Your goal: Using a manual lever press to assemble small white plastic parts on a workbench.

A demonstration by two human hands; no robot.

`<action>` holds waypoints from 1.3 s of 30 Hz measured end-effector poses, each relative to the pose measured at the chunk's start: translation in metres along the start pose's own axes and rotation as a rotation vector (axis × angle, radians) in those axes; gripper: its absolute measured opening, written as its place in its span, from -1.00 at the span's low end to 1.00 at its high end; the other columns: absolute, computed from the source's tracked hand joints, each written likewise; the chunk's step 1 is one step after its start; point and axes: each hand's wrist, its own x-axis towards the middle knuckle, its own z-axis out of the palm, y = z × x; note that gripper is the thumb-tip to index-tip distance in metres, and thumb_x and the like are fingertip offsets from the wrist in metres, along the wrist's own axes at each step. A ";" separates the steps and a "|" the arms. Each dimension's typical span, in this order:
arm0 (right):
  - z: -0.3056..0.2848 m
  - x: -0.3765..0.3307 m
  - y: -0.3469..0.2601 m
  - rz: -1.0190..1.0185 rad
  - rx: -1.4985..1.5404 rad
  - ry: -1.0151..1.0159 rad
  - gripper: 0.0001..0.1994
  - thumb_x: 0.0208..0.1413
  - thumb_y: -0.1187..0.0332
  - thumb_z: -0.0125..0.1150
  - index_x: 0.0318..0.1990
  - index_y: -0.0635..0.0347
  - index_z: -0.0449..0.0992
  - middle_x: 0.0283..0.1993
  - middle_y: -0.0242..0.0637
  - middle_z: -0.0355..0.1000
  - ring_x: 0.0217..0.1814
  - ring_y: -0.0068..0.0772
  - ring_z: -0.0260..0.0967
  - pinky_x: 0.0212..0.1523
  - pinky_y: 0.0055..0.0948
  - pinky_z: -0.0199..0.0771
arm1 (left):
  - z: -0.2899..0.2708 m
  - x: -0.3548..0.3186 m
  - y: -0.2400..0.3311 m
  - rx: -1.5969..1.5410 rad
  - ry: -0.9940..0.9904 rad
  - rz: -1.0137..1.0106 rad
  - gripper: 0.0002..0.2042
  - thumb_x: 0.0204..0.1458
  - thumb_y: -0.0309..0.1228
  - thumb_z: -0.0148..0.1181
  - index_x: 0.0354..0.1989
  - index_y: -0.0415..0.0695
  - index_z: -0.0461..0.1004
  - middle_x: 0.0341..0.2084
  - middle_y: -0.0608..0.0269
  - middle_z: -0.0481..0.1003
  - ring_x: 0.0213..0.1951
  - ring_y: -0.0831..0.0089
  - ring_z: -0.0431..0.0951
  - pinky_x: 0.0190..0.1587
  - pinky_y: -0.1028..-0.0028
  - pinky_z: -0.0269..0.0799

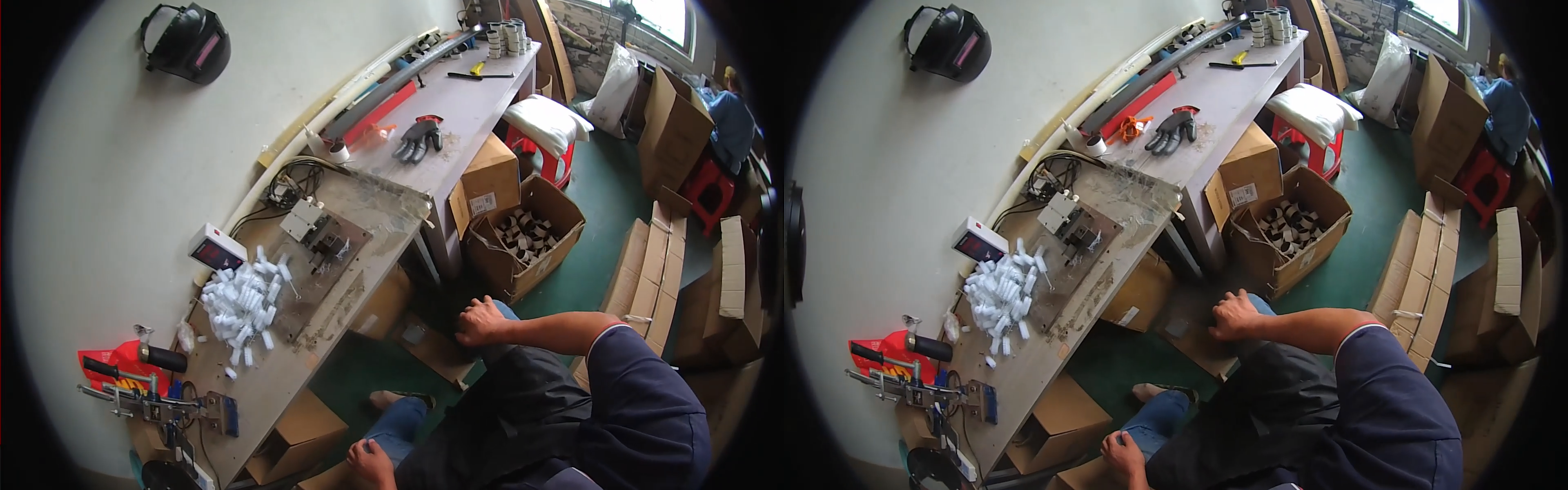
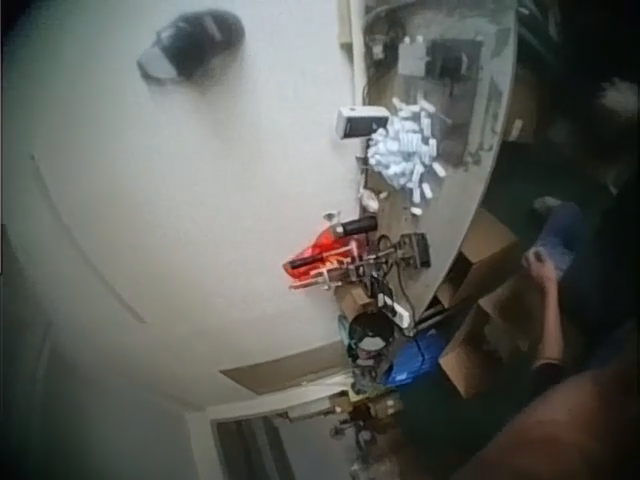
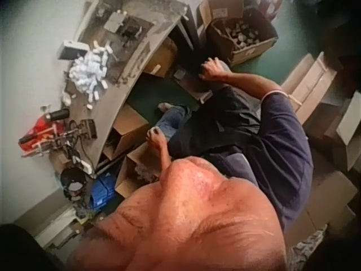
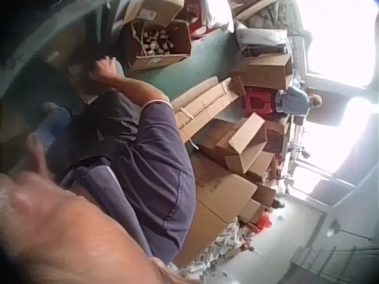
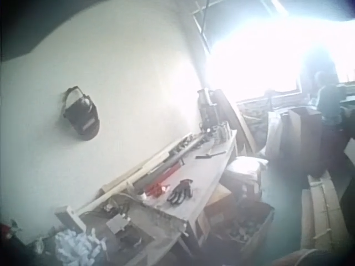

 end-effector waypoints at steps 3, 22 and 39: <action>0.009 0.007 0.004 -0.039 0.009 0.010 -0.50 0.00 -0.14 0.20 -0.22 0.14 0.68 -0.18 -0.24 0.60 0.07 -0.15 0.42 0.04 -0.03 0.28 | -0.015 0.001 0.015 0.005 -0.061 0.012 -0.79 0.10 -0.28 0.25 -0.20 -0.14 0.59 -0.12 0.05 0.56 0.00 -0.01 0.50 0.11 0.06 0.38; 0.012 -0.012 0.015 -0.043 0.027 0.028 -0.65 0.01 0.05 0.22 -0.25 0.12 0.68 -0.19 -0.30 0.60 0.07 -0.22 0.44 0.03 -0.09 0.29 | 0.007 -0.014 -0.009 -0.188 -0.024 0.123 -0.81 0.05 -0.35 0.29 -0.24 -0.20 0.60 -0.14 0.05 0.59 -0.02 -0.02 0.52 0.08 0.07 0.41; 0.007 -0.010 0.023 -0.030 -0.032 0.077 -0.67 0.07 0.11 0.18 -0.19 0.14 0.68 -0.07 -0.23 0.62 0.16 -0.20 0.44 0.14 -0.11 0.33 | -0.310 -0.043 0.283 -1.529 -0.398 0.683 -0.84 0.31 -0.28 0.10 -0.14 -0.10 0.45 -0.41 0.13 0.47 -0.43 0.22 0.53 -0.35 0.28 0.60</action>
